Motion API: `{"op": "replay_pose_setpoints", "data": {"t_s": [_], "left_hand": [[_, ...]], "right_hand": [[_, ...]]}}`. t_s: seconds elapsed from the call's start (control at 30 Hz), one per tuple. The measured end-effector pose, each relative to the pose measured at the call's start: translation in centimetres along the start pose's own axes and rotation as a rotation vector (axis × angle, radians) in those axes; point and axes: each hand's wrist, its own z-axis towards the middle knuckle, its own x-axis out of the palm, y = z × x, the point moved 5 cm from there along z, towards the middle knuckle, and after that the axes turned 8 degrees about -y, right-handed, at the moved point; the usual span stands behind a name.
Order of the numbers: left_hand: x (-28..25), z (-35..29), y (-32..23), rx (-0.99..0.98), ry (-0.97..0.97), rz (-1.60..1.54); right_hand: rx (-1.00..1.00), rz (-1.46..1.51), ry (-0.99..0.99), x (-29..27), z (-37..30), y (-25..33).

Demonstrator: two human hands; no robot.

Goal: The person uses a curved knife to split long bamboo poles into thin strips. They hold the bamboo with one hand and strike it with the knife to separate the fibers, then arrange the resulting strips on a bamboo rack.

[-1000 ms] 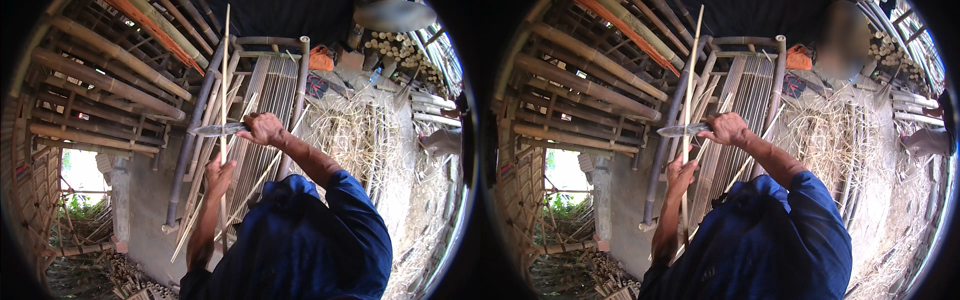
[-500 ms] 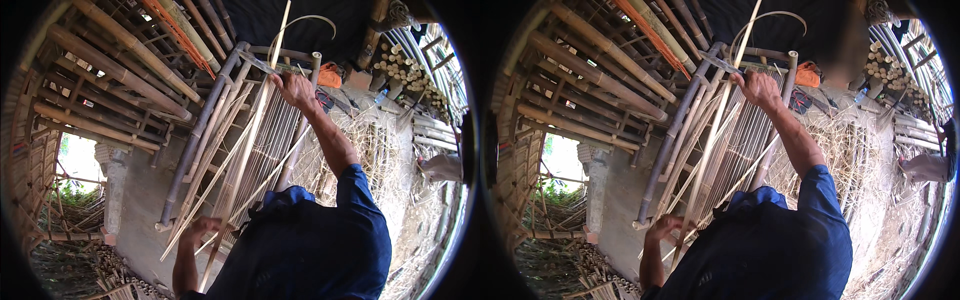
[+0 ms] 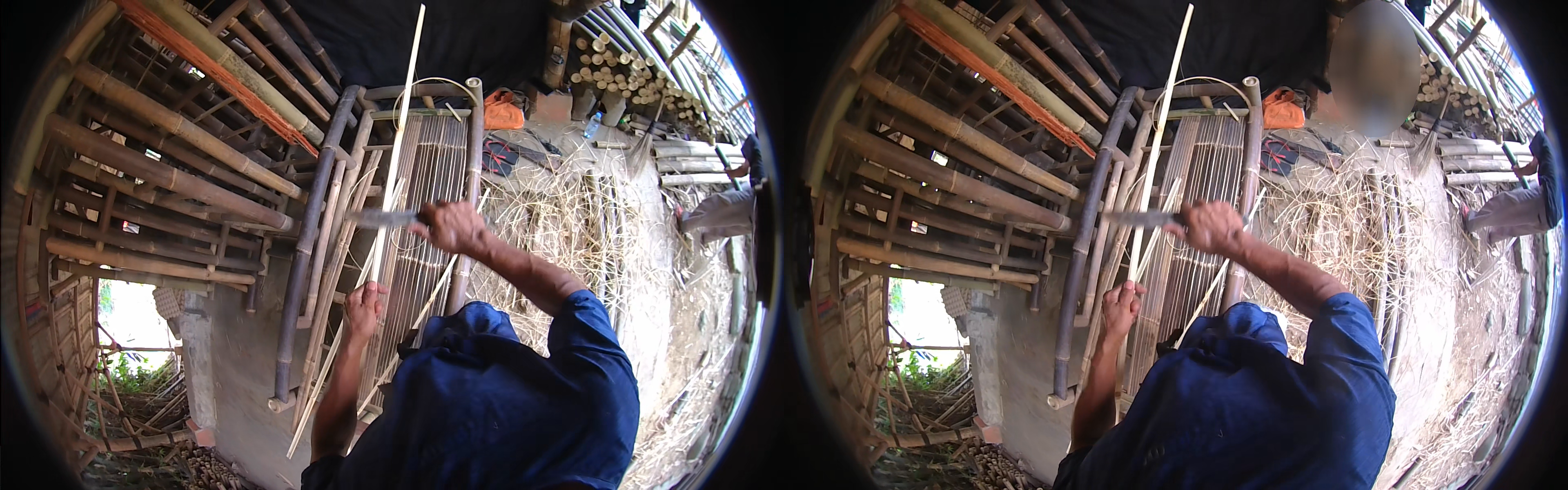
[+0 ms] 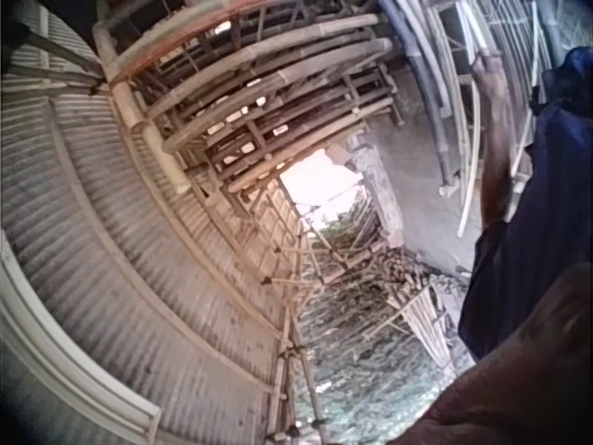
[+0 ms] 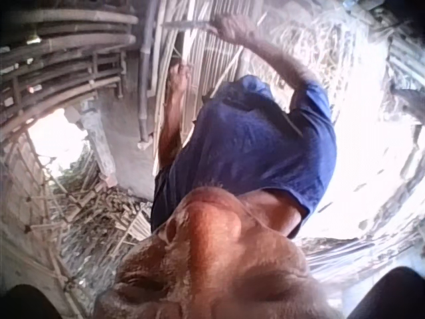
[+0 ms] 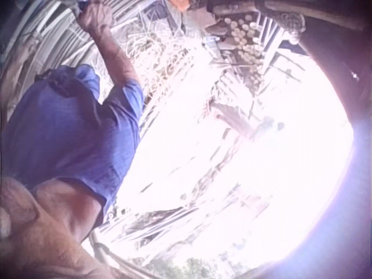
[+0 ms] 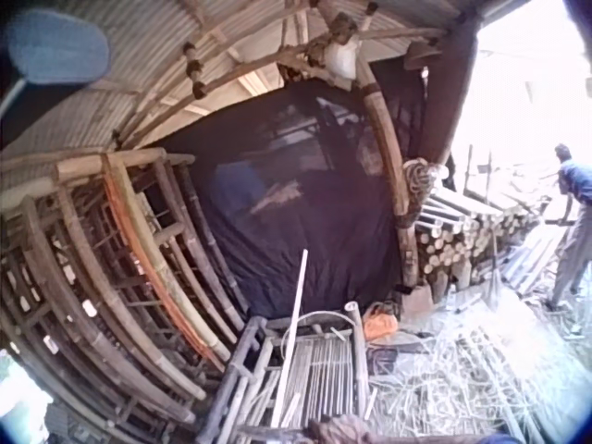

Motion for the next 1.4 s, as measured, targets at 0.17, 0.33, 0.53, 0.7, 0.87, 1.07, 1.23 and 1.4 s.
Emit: {"op": "replay_pose_setpoints", "data": {"t_s": [0.17,0.33,0.53,0.7,0.87,1.07,1.23,1.4], "left_hand": [[-1.2,-3.4,-2.5,0.259,-0.221,0.41],[-4.1,-7.4,-3.4,0.211,-0.206,0.518],[-6.5,-12.1,-2.9,0.071,-0.196,0.42],[-9.2,-15.4,-1.2,0.152,-0.216,0.476],[-16.4,-23.5,9.2,0.05,-0.074,0.355],[-15.7,-24.7,10.3,-0.136,-0.145,0.551],[-6.9,-14.8,8.8,-0.166,-0.037,0.141],[-3.4,-8.3,6.6,0.019,-0.175,0.05]], "right_hand": [[-0.109,0.003,-0.049,-0.2,0.2,1.9],[0.122,-0.13,0.009,-1.1,6.1,-2.0],[-0.11,-0.148,-0.287,-1.2,6.7,-1.7],[0.067,-0.298,-0.293,-3.0,10.3,-8.1],[0.496,-0.346,-0.424,-11.2,11.8,-19.1],[0.77,-0.204,-0.397,-18.6,10.5,-19.3],[0.516,0.311,-0.247,-5.7,6.9,-15.6],[0.269,0.067,0.186,3.3,-2.4,-1.1]]}}
